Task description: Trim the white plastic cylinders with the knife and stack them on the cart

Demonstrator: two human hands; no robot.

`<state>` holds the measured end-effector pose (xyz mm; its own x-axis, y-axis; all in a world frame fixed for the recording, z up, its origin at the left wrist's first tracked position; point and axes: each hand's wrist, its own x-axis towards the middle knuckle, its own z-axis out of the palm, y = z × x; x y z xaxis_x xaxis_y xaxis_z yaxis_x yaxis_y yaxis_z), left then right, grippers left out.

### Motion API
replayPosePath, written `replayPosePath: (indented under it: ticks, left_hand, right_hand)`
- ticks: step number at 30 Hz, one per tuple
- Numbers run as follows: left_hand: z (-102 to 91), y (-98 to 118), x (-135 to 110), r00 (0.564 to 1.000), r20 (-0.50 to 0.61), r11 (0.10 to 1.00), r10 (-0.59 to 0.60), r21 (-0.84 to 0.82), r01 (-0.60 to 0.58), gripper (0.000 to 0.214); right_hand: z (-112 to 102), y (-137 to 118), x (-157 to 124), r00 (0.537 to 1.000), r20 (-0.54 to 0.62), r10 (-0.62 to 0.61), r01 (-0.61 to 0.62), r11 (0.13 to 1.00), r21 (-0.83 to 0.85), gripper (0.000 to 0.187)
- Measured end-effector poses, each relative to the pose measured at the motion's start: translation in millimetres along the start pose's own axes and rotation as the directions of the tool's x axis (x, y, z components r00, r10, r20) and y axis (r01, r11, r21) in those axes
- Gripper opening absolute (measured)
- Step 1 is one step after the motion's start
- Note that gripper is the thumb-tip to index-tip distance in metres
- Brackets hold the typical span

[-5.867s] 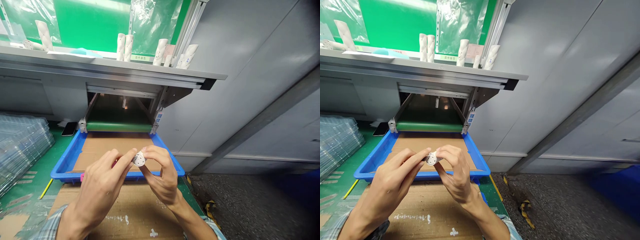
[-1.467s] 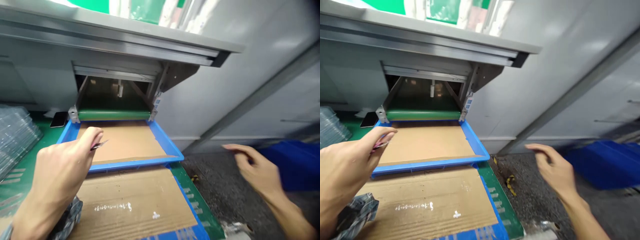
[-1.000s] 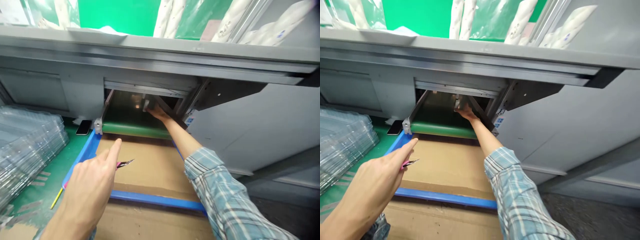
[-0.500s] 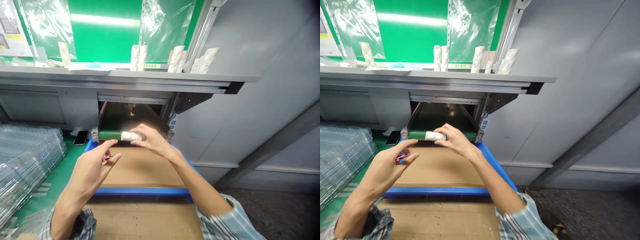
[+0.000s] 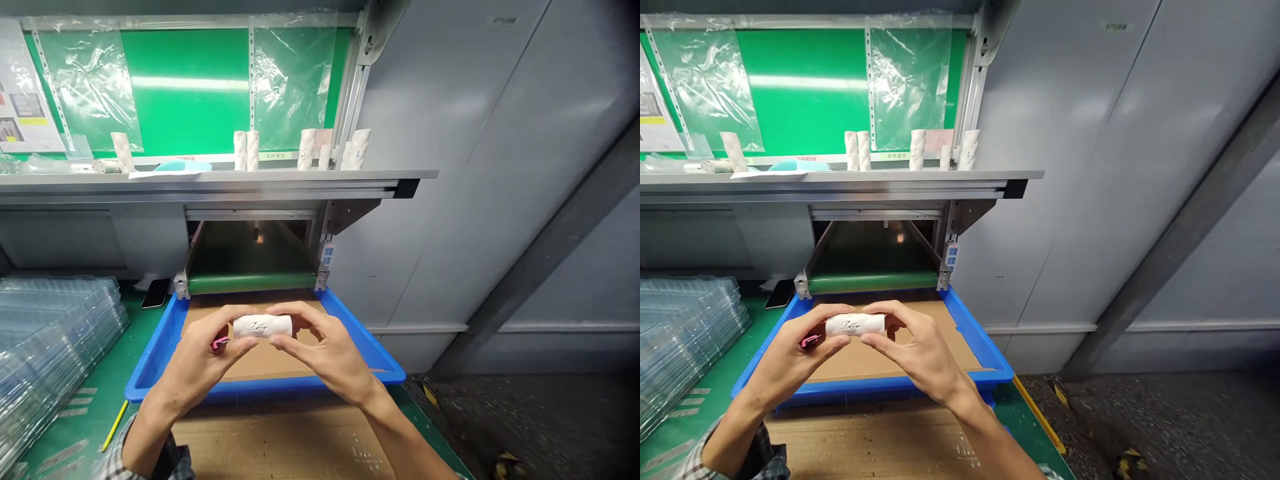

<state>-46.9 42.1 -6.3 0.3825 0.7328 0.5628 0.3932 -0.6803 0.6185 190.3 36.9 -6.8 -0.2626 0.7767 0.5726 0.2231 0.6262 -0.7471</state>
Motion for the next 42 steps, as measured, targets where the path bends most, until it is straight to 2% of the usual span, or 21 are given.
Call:
replayPosePath:
  ticks: [3, 6, 8, 14, 24, 38, 42]
  left_hand:
    - [2.5, -1.8, 0.2, 1.0, -0.012, 1.0, 0.021, -0.009, -0.021, 0.025]
    - [3.7, -2.4, -0.9, 0.995, -0.04, 0.996, 0.089, 0.014, -0.089, 0.025]
    - [4.2, -1.9, -1.9, 0.99, -0.059, 0.991, 0.129, 0.048, -0.127, 0.025]
    - [4.3, 0.0, -2.2, 0.982, -0.033, 0.969, 0.187, 0.17, -0.179, 0.025]
    - [2.0, -5.2, -6.5, 0.951, -0.051, 0.901, 0.306, 0.34, -0.271, 0.039]
    - [3.0, -1.4, -5.1, 0.957, -0.052, 0.92, 0.287, 0.293, -0.26, 0.034]
    - [1.9, 1.0, -4.3, 0.982, -0.052, 0.971, 0.181, 0.166, -0.17, 0.03]
  right_hand:
    - [4.0, -1.8, -1.0, 0.998, -0.058, -0.021, 0.023, 0.999, 0.03, 0.033]
    - [5.3, -2.3, -0.8, 0.998, -0.008, 0.06, -0.057, 0.981, 0.184, 0.039]
    - [4.8, -2.3, -0.1, 0.996, 0.032, 0.086, -0.091, 0.967, 0.238, 0.035]
    - [3.9, -3.6, 0.2, 0.999, 0.011, 0.044, -0.046, 0.979, 0.2, 0.031]
    - [-0.7, -7.7, -2.1, 0.993, 0.114, -0.001, -0.03, 0.963, 0.27, 0.031]
    - [1.5, -3.5, -1.8, 0.998, 0.064, 0.005, -0.022, 0.966, 0.256, 0.025]
    - [1.4, -2.8, -2.3, 0.996, 0.031, -0.087, 0.079, 0.975, 0.208, 0.023]
